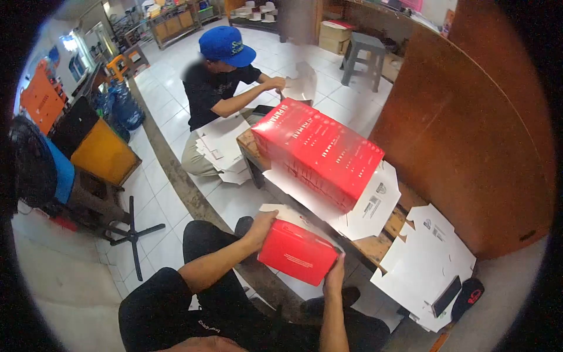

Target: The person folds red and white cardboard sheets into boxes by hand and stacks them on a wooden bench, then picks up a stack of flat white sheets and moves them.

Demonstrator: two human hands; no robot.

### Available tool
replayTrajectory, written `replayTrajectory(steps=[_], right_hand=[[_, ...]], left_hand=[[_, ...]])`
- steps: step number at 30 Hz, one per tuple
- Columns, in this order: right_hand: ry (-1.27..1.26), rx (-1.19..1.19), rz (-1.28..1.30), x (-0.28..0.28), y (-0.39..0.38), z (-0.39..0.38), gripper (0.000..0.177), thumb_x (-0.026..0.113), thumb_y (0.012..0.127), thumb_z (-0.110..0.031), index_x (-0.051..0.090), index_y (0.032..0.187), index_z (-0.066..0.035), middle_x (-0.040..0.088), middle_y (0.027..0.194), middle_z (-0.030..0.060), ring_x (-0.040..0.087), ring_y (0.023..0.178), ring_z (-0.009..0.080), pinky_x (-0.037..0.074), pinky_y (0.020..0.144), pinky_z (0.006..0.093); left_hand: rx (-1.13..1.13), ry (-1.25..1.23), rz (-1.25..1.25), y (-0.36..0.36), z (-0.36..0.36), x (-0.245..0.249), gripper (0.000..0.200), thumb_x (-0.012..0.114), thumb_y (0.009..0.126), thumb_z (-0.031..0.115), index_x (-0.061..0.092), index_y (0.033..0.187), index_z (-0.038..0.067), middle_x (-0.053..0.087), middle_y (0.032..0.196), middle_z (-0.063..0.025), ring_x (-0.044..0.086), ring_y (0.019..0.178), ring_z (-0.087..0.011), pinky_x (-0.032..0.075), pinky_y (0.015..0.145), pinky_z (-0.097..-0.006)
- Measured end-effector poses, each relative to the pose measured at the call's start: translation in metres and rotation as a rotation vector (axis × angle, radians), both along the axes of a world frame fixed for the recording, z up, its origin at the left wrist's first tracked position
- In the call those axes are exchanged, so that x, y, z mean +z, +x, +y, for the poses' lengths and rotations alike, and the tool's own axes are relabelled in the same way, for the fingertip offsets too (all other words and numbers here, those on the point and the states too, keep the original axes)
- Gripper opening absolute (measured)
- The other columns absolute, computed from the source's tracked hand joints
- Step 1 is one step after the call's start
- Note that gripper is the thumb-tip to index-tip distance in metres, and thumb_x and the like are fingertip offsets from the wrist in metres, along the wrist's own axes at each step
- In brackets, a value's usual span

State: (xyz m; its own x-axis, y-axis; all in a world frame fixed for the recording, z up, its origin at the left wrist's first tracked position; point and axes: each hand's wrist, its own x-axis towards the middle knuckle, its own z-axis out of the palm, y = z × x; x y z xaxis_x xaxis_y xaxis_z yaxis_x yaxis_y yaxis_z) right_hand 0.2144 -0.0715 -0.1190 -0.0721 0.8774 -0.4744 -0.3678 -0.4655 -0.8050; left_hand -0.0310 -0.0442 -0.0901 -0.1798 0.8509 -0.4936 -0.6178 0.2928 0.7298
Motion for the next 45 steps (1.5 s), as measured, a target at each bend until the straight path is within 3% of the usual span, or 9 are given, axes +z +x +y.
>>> replayTrajectory(steps=[7, 10, 13, 16, 18, 26, 34, 38, 45], right_hand=[[0.273, -0.086, 0.029, -0.006, -0.001, 0.0, 0.052, 0.04, 0.099, -0.045, 0.055, 0.118, 0.001, 0.061, 0.113, 0.013, 0.056, 0.106, 0.0222, 0.042, 0.094, 0.0337], [0.33, -0.055, -0.576, -0.014, 0.003, 0.0, 0.045, 0.047, 0.098, -0.041, 0.057, 0.114, -0.001, 0.062, 0.107, 0.0117, 0.057, 0.1, 0.0202, 0.043, 0.091, 0.0328], [0.417, -0.2, -0.626, -0.012, 0.004, 0.003, 0.039, 0.055, 0.096, -0.036, 0.057, 0.112, 0.0, 0.061, 0.102, 0.0106, 0.056, 0.095, 0.0184, 0.043, 0.088, 0.0317], [0.456, -0.207, -0.749, -0.006, 0.002, 0.0, 0.039, 0.057, 0.095, -0.032, 0.055, 0.112, 0.003, 0.061, 0.103, 0.0127, 0.057, 0.095, 0.0217, 0.045, 0.086, 0.0334], [0.509, -0.229, -0.757, -0.001, -0.004, -0.003, 0.04, 0.053, 0.096, -0.035, 0.056, 0.111, 0.002, 0.061, 0.102, 0.012, 0.056, 0.093, 0.0199, 0.045, 0.085, 0.0332], [0.373, -0.071, -0.506, -0.007, 0.002, 0.0, 0.042, 0.04, 0.101, -0.036, 0.052, 0.116, 0.0, 0.06, 0.105, 0.0122, 0.056, 0.092, 0.0194, 0.043, 0.089, 0.0338], [0.126, -0.023, 0.085, 0.001, 0.009, -0.012, 0.062, 0.039, 0.096, -0.054, 0.05, 0.126, -0.001, 0.06, 0.12, 0.0146, 0.06, 0.109, 0.0239, 0.048, 0.093, 0.0384], [0.184, -0.001, 0.116, 0.008, 0.008, -0.012, 0.064, 0.041, 0.096, -0.055, 0.048, 0.128, 0.0, 0.058, 0.122, 0.0154, 0.059, 0.109, 0.0246, 0.047, 0.094, 0.0381], [0.529, 0.199, -0.076, 0.063, 0.013, -0.045, 0.088, 0.055, 0.083, -0.066, 0.038, 0.136, 0.003, 0.049, 0.131, 0.0152, 0.046, 0.122, 0.0213, 0.035, 0.103, 0.0362]], left_hand=[[-0.015, 0.029, -0.013, 0.007, 0.007, -0.041, 0.041, 0.042, 0.099, 0.035, 0.058, 0.106, -0.002, 0.063, 0.095, -0.0104, 0.061, 0.084, -0.0162, 0.048, 0.077, -0.0295], [-0.059, 0.047, 0.085, 0.007, 0.008, -0.056, 0.045, 0.041, 0.099, 0.038, 0.056, 0.112, -0.003, 0.063, 0.101, -0.0113, 0.06, 0.092, -0.0179, 0.046, 0.084, -0.0304], [-0.278, 0.076, 0.213, 0.021, -0.007, -0.02, 0.048, 0.044, 0.098, 0.04, 0.055, 0.115, -0.003, 0.063, 0.105, -0.0137, 0.059, 0.096, -0.0197, 0.044, 0.089, -0.0313], [-0.25, 0.184, 0.719, 0.037, -0.019, -0.031, 0.051, 0.049, 0.096, 0.043, 0.053, 0.116, -0.004, 0.063, 0.106, -0.0159, 0.059, 0.098, -0.0199, 0.044, 0.091, -0.033], [-0.251, 0.159, 0.718, 0.038, -0.023, -0.027, 0.051, 0.058, 0.092, 0.04, 0.051, 0.119, -0.003, 0.062, 0.107, -0.0187, 0.059, 0.102, -0.0229, 0.045, 0.091, -0.0351], [-0.236, 0.371, 0.765, 0.034, -0.025, -0.018, 0.054, 0.06, 0.092, 0.036, 0.041, 0.127, -0.001, 0.059, 0.113, -0.0183, 0.057, 0.105, -0.0205, 0.044, 0.092, -0.0333], [-0.533, 0.245, 0.17, 0.021, -0.031, 0.008, 0.064, 0.057, 0.095, 0.03, 0.021, 0.142, 0.005, 0.046, 0.13, -0.0111, 0.044, 0.12, -0.0185, 0.035, 0.103, -0.0329], [-0.59, 0.377, 0.115, 0.019, -0.03, -0.019, 0.07, 0.059, 0.093, 0.028, 0.018, 0.145, 0.005, 0.044, 0.133, -0.0108, 0.041, 0.123, -0.0188, 0.032, 0.106, -0.0324], [-0.776, 0.423, 0.14, -0.015, -0.075, 0.058, 0.086, 0.066, 0.088, 0.032, 0.013, 0.149, 0.001, 0.033, 0.146, -0.0121, 0.03, 0.134, -0.0201, 0.025, 0.11, -0.0366]])
